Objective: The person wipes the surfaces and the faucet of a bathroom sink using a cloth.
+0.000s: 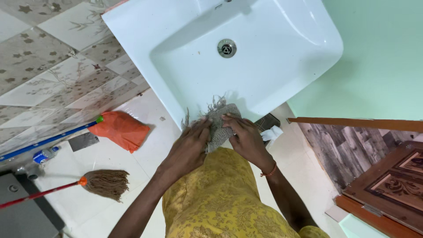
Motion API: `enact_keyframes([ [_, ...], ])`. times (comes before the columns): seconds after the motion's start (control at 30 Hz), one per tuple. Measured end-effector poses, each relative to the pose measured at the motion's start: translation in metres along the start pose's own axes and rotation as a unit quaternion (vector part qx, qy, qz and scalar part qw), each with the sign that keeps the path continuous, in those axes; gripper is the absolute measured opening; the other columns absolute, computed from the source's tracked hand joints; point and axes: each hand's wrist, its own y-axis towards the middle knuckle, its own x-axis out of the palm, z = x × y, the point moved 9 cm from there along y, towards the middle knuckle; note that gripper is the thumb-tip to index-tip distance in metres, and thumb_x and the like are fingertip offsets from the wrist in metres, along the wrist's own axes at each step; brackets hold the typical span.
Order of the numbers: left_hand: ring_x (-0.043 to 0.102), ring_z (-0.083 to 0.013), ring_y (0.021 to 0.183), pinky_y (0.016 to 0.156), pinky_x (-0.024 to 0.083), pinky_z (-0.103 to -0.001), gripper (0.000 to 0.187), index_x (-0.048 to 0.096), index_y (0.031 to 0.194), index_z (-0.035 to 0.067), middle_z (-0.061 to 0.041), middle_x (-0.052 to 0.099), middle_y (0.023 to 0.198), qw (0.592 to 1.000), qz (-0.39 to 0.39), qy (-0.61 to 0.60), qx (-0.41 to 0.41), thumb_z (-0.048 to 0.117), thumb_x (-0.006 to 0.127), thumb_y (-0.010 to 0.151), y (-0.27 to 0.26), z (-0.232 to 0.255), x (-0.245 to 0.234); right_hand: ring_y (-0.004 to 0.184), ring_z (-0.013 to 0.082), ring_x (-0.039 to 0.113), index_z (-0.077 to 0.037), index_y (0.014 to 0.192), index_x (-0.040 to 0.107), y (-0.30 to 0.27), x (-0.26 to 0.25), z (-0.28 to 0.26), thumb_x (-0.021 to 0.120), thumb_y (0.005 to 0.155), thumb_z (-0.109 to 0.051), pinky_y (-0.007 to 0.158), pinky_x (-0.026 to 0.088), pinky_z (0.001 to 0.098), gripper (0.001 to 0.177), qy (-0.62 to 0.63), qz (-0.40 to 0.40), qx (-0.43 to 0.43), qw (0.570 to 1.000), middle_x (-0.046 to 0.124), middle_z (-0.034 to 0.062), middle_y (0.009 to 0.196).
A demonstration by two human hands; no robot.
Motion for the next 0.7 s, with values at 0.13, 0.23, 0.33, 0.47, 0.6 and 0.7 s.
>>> enact_keyframes([
  [0.13, 0.027, -0.0447, 0.148, 0.117, 0.033, -0.052, 0.067, 0.032, 0.143, -0.02, -0.037, 0.025, 0.16, 0.99, -0.12, -0.05, -0.046, -0.012, 0.058, 0.082, -0.008, -0.018, 0.069, 0.15, 0.0323, 0.036, -0.004, 0.138, 0.049, 0.004, 0.056, 0.01, 0.066, 0.086, -0.01, 0.116, 0.027, 0.0611, 0.055, -0.103, -0.168, -0.036, 0.98, 0.048, 0.0175, 0.156],
  [0.23, 0.024, -0.0474, 0.15, 0.119, 0.029, -0.053, 0.077, 0.027, 0.147, -0.02, -0.04, 0.023, 0.157, 0.993, -0.108, -0.006, -0.053, -0.017, 0.055, 0.075, -0.006, -0.023, 0.075, 0.154, 0.0301, 0.021, -0.001, 0.148, 0.042, 0.006, 0.071, 0.016, 0.065, 0.086, -0.015, 0.12, 0.017, 0.0641, 0.068, -0.141, -0.223, -0.044, 0.964, 0.033, 0.0178, 0.162],
  [0.33, 0.021, -0.0446, 0.152, 0.122, 0.025, -0.053, 0.087, 0.018, 0.152, -0.019, -0.039, 0.019, 0.159, 0.986, -0.161, 0.024, -0.048, -0.019, 0.054, 0.073, 0.002, -0.027, 0.079, 0.155, 0.0329, 0.014, 0.004, 0.152, 0.031, 0.012, 0.088, 0.025, 0.064, 0.088, -0.021, 0.119, 0.01, 0.0664, 0.076, -0.18, -0.283, -0.033, 0.942, 0.026, 0.0218, 0.163],
  [0.47, 0.014, -0.0438, 0.154, 0.123, 0.014, -0.057, 0.082, 0.012, 0.153, -0.017, -0.037, 0.016, 0.161, 0.977, -0.209, 0.004, -0.049, -0.01, 0.053, 0.083, 0.032, -0.06, 0.085, 0.155, 0.0312, 0.013, 0.003, 0.155, 0.029, 0.046, 0.1, 0.048, 0.065, 0.091, -0.024, 0.121, 0.012, 0.0666, 0.078, -0.158, -0.279, -0.038, 0.946, 0.024, 0.0195, 0.165],
  [0.6, 0.01, -0.0441, 0.155, 0.123, 0.01, -0.059, 0.078, 0.013, 0.155, -0.015, -0.034, 0.014, 0.164, 0.966, -0.249, 0.006, -0.065, 0.005, 0.054, 0.092, 0.091, -0.108, 0.122, 0.157, 0.0286, 0.01, -0.003, 0.156, 0.027, 0.081, 0.119, 0.108, 0.068, 0.089, -0.019, 0.12, 0.021, 0.0638, 0.08, -0.176, -0.355, 0.032, 0.918, 0.019, 0.0143, 0.168],
  [0.7, 0.009, -0.0415, 0.157, 0.123, 0.012, -0.064, 0.078, 0.018, 0.158, -0.008, -0.027, 0.014, 0.168, 0.979, -0.183, 0.053, -0.067, 0.007, 0.054, 0.091, 0.161, -0.157, 0.13, 0.158, 0.0347, 0.011, 0.002, 0.158, 0.027, 0.139, 0.12, 0.161, 0.067, 0.092, -0.009, 0.115, 0.028, 0.0673, 0.077, -0.217, -0.307, 0.049, 0.925, 0.018, 0.0197, 0.169],
])
